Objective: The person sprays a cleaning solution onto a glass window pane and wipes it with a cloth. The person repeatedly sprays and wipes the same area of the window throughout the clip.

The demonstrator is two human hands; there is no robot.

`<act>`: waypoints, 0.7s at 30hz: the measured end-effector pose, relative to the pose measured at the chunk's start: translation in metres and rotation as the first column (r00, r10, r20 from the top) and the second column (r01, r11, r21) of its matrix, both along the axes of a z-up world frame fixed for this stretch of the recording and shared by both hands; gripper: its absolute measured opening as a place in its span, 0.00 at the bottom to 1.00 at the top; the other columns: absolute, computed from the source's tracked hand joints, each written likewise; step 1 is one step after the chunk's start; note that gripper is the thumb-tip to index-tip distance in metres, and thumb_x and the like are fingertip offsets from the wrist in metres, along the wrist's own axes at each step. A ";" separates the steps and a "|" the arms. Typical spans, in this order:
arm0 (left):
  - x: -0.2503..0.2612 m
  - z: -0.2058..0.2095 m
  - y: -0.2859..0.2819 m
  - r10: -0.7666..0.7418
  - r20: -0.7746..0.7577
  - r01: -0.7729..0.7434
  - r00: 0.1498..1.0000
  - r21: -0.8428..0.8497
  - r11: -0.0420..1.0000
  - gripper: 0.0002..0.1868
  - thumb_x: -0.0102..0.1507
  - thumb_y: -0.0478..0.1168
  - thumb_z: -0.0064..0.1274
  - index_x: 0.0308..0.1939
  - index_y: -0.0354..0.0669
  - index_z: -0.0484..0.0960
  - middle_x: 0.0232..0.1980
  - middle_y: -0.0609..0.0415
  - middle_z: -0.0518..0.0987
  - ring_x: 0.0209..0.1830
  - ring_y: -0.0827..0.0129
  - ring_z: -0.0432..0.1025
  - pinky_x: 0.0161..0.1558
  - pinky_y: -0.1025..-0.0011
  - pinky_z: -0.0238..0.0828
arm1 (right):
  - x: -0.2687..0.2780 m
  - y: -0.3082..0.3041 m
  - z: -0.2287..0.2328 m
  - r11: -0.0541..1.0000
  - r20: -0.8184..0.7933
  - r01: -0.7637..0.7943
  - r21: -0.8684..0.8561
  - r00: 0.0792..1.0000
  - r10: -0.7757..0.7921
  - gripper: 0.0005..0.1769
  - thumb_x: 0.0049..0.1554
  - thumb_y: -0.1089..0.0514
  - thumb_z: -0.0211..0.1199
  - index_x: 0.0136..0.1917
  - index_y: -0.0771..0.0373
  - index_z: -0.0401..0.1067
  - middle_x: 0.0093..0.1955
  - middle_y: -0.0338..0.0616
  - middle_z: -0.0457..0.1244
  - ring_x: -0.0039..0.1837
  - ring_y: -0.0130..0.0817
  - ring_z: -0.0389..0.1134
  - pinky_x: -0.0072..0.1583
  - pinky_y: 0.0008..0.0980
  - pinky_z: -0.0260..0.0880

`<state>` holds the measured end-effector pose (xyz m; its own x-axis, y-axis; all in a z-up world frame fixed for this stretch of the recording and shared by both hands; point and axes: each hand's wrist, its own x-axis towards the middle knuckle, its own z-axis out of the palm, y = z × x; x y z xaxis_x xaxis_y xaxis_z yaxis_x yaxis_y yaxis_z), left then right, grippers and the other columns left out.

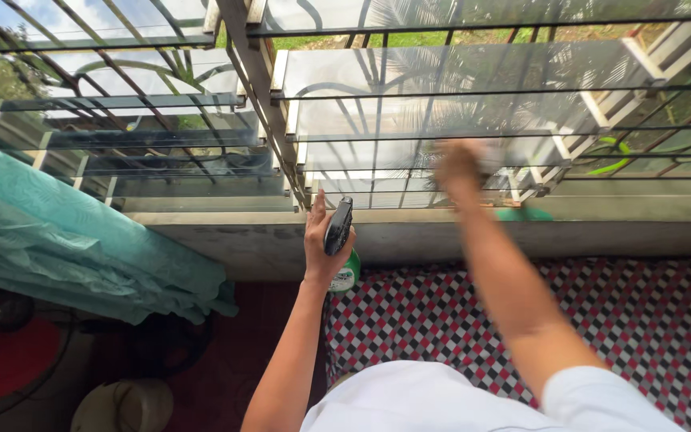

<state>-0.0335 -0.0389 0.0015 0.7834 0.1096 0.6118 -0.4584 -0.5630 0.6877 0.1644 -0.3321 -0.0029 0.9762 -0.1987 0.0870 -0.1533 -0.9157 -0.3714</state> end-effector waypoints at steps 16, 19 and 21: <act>0.013 0.018 -0.005 -0.046 0.023 0.046 0.999 -0.018 0.999 0.12 0.57 0.36 0.57 0.43 0.35 0.84 0.76 0.28 0.65 0.78 0.43 0.61 0.75 0.47 0.57 | -0.051 -0.091 0.031 0.811 0.526 -0.542 -0.218 0.635 0.566 0.23 0.54 0.71 0.51 0.59 0.62 0.76 0.66 0.53 0.68 0.67 0.53 0.68 0.68 0.46 0.68; 0.017 0.021 -0.012 -0.073 0.040 0.075 0.997 -0.042 0.996 0.13 0.58 0.36 0.57 0.44 0.34 0.84 0.75 0.29 0.65 0.79 0.43 0.60 0.75 0.48 0.58 | -0.056 -0.168 0.040 0.934 0.369 -0.264 -0.240 0.866 0.339 0.12 0.64 0.65 0.51 0.54 0.65 0.75 0.64 0.54 0.68 0.63 0.51 0.70 0.64 0.44 0.70; 0.017 0.021 -0.013 -0.082 0.042 0.085 0.996 -0.056 0.995 0.13 0.58 0.36 0.57 0.45 0.34 0.84 0.75 0.29 0.65 0.79 0.42 0.60 0.75 0.49 0.58 | -0.052 -0.159 0.035 0.959 0.333 -0.066 -0.276 0.929 0.160 0.11 0.66 0.60 0.54 0.53 0.65 0.76 0.59 0.55 0.69 0.60 0.52 0.70 0.62 0.47 0.70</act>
<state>-0.0164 -0.0522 0.0229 0.7664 0.0807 0.6373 -0.5298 -0.4815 0.6982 0.1122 -0.4915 0.0316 0.8885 -0.0138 0.4587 0.0534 -0.9897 -0.1332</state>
